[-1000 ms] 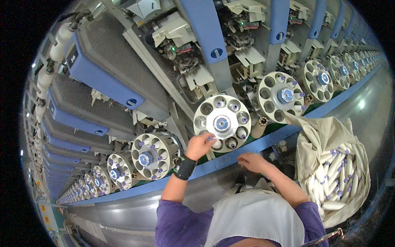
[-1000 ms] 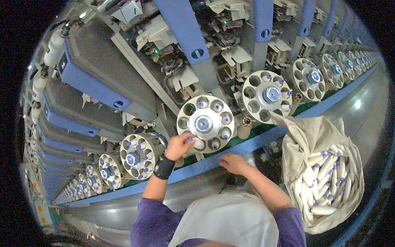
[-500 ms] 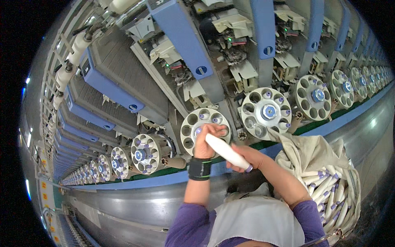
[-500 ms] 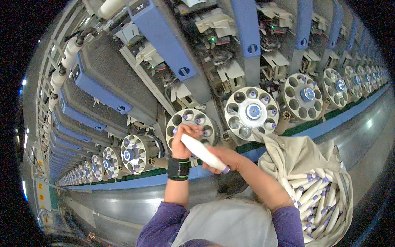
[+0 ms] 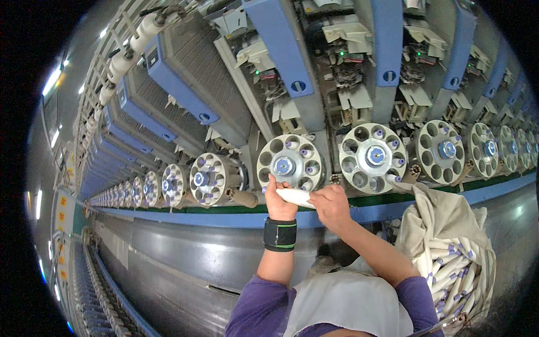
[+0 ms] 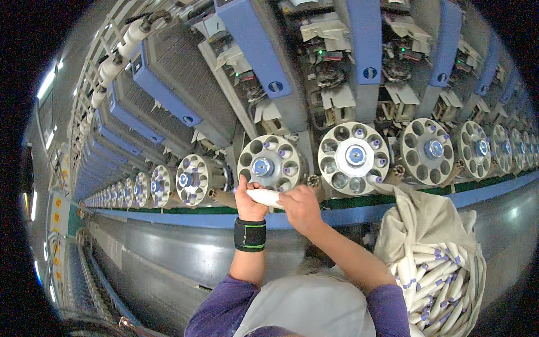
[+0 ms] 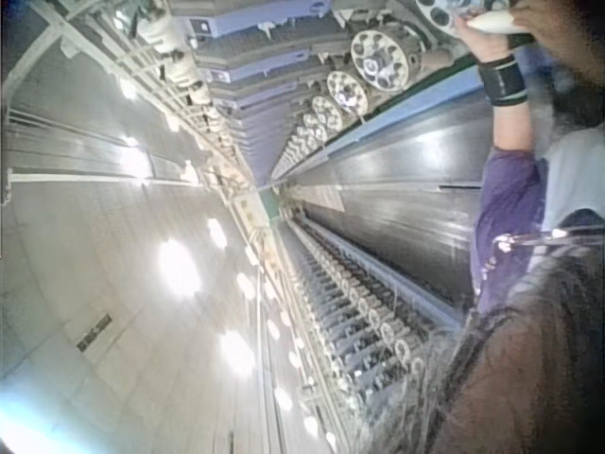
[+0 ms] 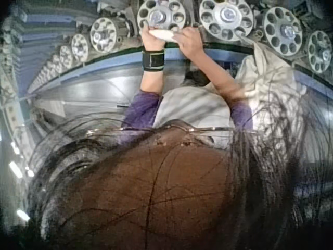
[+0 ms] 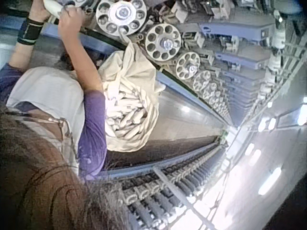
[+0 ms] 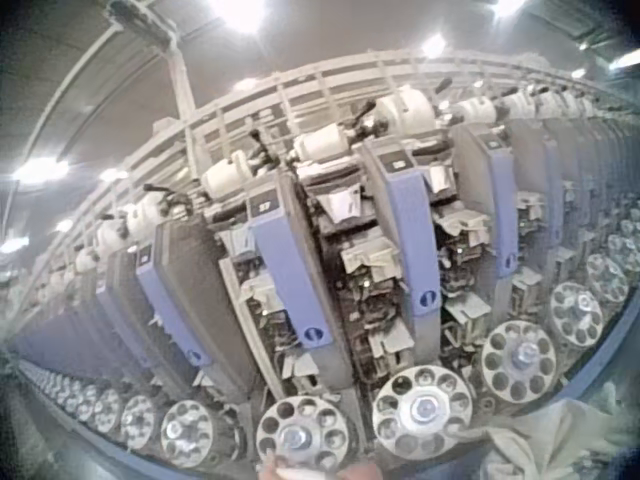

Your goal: The person repeatedly picks white spools from a cloth bag and places them into slots on a circular rotating fixture attached to a textile machine. The person handles the spools one at a time, moving along the row of machines to fill available slots.

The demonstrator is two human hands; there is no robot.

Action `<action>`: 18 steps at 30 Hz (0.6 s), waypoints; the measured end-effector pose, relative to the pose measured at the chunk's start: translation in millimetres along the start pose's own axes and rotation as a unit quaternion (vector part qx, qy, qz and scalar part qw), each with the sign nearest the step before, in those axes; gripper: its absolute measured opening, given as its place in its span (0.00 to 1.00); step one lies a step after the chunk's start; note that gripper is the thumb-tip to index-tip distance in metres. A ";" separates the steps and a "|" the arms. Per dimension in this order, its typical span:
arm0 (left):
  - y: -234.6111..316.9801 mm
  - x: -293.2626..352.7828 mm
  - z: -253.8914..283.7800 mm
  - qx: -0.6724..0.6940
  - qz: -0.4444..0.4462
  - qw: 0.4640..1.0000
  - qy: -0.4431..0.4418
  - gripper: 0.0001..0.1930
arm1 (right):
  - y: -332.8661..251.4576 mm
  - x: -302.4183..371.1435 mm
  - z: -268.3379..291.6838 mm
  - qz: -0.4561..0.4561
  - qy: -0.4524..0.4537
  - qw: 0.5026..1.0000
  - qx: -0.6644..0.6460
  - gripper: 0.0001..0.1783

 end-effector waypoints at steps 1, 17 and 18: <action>6.0 0.0 4.4 0.011 0.000 1.000 0.001 0.20 | 3.9 0.5 -14.1 -0.004 -0.038 0.999 0.020 0.08; 60.5 -109.9 31.0 -0.285 -0.498 0.819 0.014 0.10 | 70.2 23.0 -170.5 -0.560 -0.215 0.692 -0.403 0.12; 59.1 -108.7 33.7 -0.260 -0.486 0.834 0.005 0.08 | 80.7 22.0 -179.7 -0.601 -0.162 0.681 -0.385 0.12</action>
Point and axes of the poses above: each hand's wrist, its own x-axis away from the middle knuckle, its own z-axis out of the back of the hand, y = z × x, the point moved 5 cm from there along -x, towards the middle knuckle, and after that the axes turned 15 degrees about y, right-handed, at the moved point
